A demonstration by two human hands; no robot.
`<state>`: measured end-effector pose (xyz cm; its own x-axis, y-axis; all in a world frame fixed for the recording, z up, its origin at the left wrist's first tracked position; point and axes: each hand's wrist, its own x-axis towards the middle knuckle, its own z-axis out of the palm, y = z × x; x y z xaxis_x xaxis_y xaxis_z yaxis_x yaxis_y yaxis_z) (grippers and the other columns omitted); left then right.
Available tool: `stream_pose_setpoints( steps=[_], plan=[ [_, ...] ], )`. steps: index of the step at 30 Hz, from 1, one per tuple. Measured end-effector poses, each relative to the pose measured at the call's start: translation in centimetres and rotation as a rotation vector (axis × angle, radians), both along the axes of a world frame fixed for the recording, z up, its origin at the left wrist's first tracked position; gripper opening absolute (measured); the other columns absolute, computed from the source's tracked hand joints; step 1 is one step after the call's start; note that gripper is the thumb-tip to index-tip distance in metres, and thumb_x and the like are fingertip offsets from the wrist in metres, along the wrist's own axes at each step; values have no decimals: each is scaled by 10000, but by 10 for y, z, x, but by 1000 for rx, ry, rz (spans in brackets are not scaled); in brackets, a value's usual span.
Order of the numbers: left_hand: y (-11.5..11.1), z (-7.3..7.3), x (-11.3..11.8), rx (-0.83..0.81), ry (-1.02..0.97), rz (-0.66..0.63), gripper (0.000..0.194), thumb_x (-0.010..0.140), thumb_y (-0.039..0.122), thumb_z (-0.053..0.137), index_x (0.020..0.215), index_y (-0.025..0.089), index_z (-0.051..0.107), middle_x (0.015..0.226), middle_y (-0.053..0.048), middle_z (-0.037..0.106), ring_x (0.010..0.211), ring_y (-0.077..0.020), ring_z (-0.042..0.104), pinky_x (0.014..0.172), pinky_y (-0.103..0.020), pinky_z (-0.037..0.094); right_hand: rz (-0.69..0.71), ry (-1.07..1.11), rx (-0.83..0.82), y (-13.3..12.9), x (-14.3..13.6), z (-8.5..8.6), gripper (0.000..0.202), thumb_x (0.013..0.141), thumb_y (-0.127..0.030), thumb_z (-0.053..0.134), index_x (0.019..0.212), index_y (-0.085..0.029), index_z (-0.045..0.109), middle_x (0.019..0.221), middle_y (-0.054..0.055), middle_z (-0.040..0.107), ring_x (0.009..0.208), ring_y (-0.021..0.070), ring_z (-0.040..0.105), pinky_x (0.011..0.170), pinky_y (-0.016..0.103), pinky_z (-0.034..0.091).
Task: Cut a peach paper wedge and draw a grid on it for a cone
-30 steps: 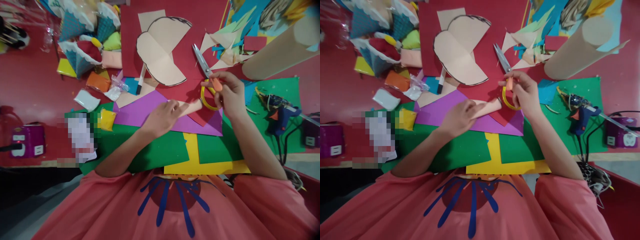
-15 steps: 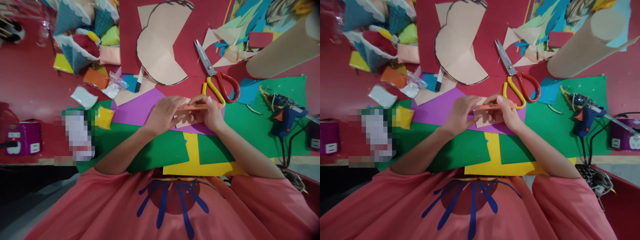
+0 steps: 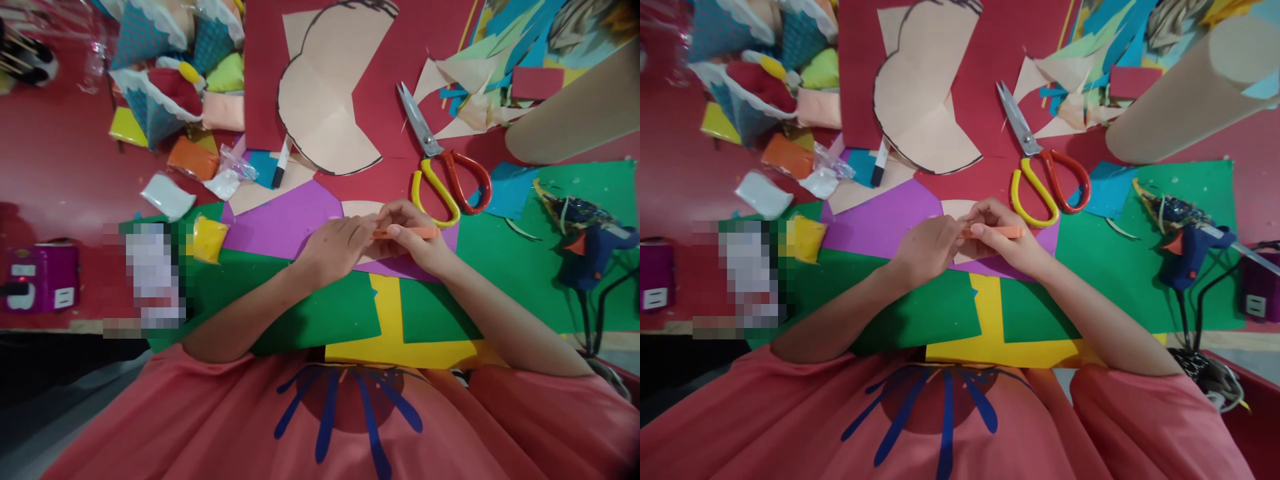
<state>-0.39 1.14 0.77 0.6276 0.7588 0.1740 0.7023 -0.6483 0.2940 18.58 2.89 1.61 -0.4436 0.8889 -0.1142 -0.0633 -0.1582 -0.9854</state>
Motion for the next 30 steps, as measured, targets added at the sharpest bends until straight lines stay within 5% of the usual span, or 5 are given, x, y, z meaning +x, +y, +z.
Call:
stream_pose_setpoints(
  steps=[7, 11, 14, 22, 30],
  plan=[
    [3, 6, -7, -61, -6, 22, 434, 1028, 433, 233, 1199, 202, 558, 825, -47, 686, 748, -183, 643, 657, -288, 444, 41, 85, -140, 0, 4, 3, 361, 819, -550, 623, 980, -232, 568, 674, -26, 625, 502, 116, 576, 451, 236, 452],
    [16, 7, -18, 44, -89, 193, 405, 1023, 328, 200, 1200, 199, 540, 1048, -105, 683, 955, -229, 636, 833, -384, 473, -130, -15, -151, 1, 6, 5, 503, 822, -732, 438, 928, -256, 562, 617, -19, 585, 484, 136, 575, 439, 260, 465],
    [23, 4, -22, 97, -136, 338, 310, 996, 287, 312, 1222, 253, 520, 1332, -101, 575, 1267, -255, 508, 1075, -476, 369, -240, -102, -108, 5, 5, 7, 616, 800, -822, 311, 881, -263, 555, 591, -8, 555, 466, 142, 560, 435, 273, 465],
    [14, -2, -6, -114, 17, -201, 348, 997, 253, 344, 1239, 179, 582, 1404, -110, 559, 1339, -245, 478, 1116, -466, 384, -309, -46, -117, 14, 6, 2, 699, 804, -849, 216, 877, -269, 599, 623, 16, 592, 480, 161, 567, 464, 319, 498],
    [9, 7, -5, 7, 13, -66, 320, 973, 211, 402, 1206, 154, 614, 1245, -119, 665, 1102, -244, 637, 908, -391, 503, -463, -41, 50, 20, 7, -3, 525, 895, -698, 344, 1019, -256, 599, 1025, 63, 696, 944, 197, 670, 873, 386, 552]
  ],
)
